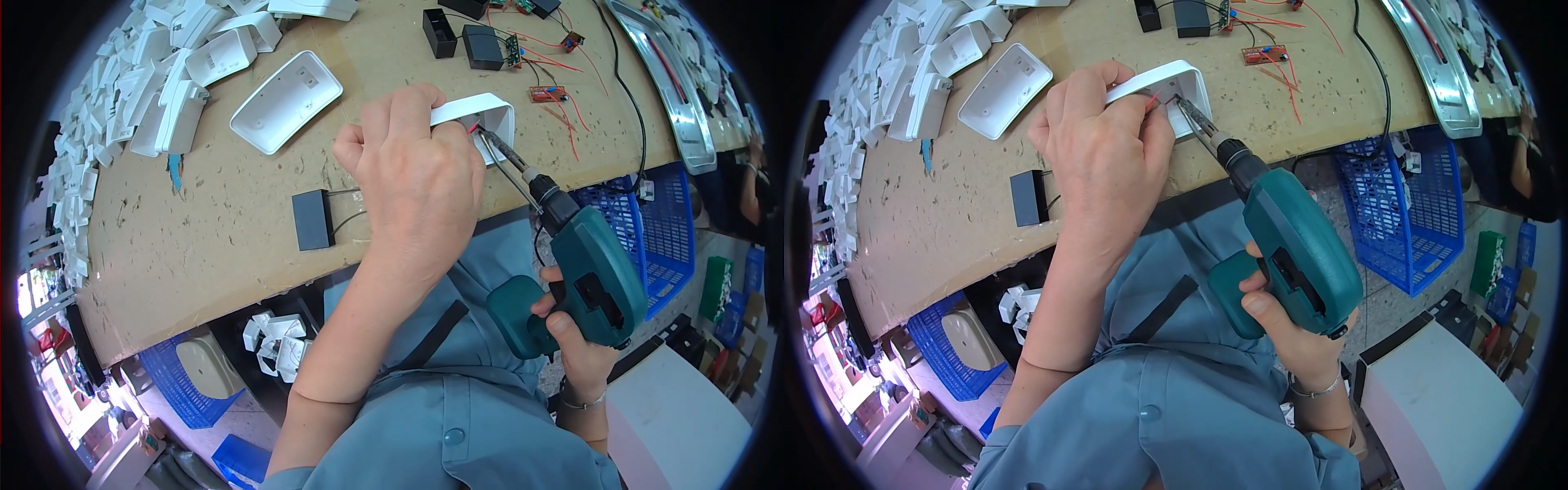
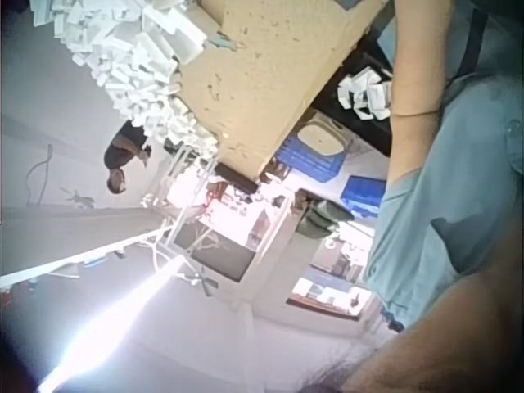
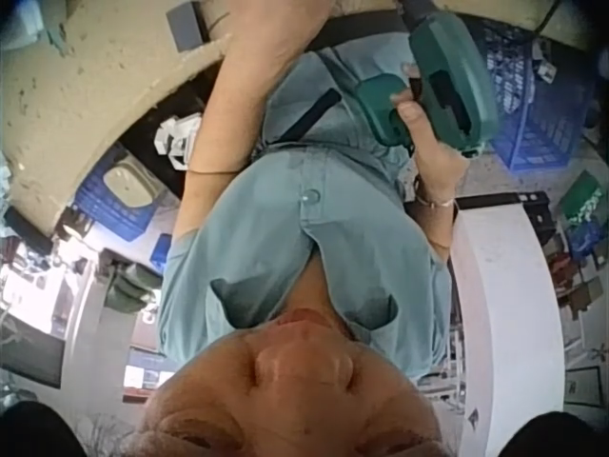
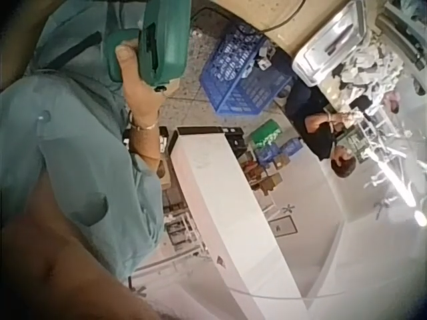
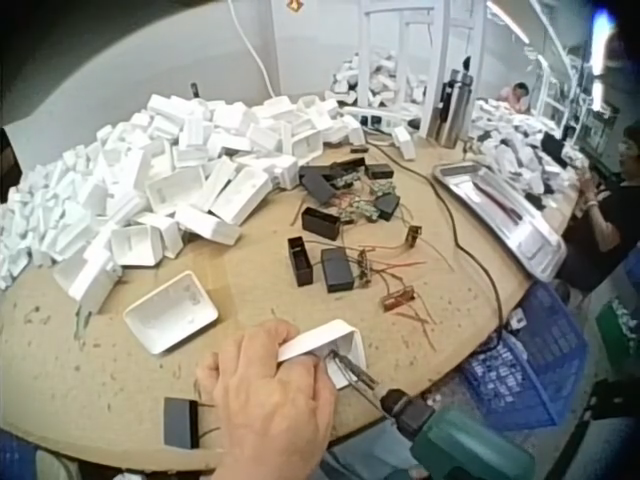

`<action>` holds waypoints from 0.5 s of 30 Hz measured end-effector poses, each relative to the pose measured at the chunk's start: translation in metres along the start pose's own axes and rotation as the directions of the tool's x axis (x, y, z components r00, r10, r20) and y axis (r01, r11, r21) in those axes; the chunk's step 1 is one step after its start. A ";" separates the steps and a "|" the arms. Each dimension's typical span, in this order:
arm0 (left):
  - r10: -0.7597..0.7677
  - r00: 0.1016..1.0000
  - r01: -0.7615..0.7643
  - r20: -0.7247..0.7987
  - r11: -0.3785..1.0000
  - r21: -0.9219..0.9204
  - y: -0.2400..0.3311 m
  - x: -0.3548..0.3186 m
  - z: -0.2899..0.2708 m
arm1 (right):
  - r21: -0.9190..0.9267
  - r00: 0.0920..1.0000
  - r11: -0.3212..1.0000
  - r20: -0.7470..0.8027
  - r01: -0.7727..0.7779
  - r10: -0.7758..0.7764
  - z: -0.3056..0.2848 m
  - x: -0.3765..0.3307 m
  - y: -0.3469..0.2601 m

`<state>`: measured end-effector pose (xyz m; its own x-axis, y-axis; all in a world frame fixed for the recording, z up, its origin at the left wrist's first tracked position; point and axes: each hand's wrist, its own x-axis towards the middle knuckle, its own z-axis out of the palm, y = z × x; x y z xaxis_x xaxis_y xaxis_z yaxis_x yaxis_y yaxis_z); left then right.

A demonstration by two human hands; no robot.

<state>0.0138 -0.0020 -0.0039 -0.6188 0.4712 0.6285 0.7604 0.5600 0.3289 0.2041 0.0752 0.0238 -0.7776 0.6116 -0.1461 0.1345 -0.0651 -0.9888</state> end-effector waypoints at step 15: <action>-0.047 0.996 0.043 0.071 0.998 0.049 0.002 0.000 -0.005 | -0.012 1.000 1.000 0.014 0.015 -0.014 -0.002 0.000 0.003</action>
<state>0.0167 -0.0041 0.0004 -0.6661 0.4916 0.5610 0.7224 0.6126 0.3208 0.2059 0.0767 0.0209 -0.7880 0.6014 -0.1322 0.1308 -0.0464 -0.9903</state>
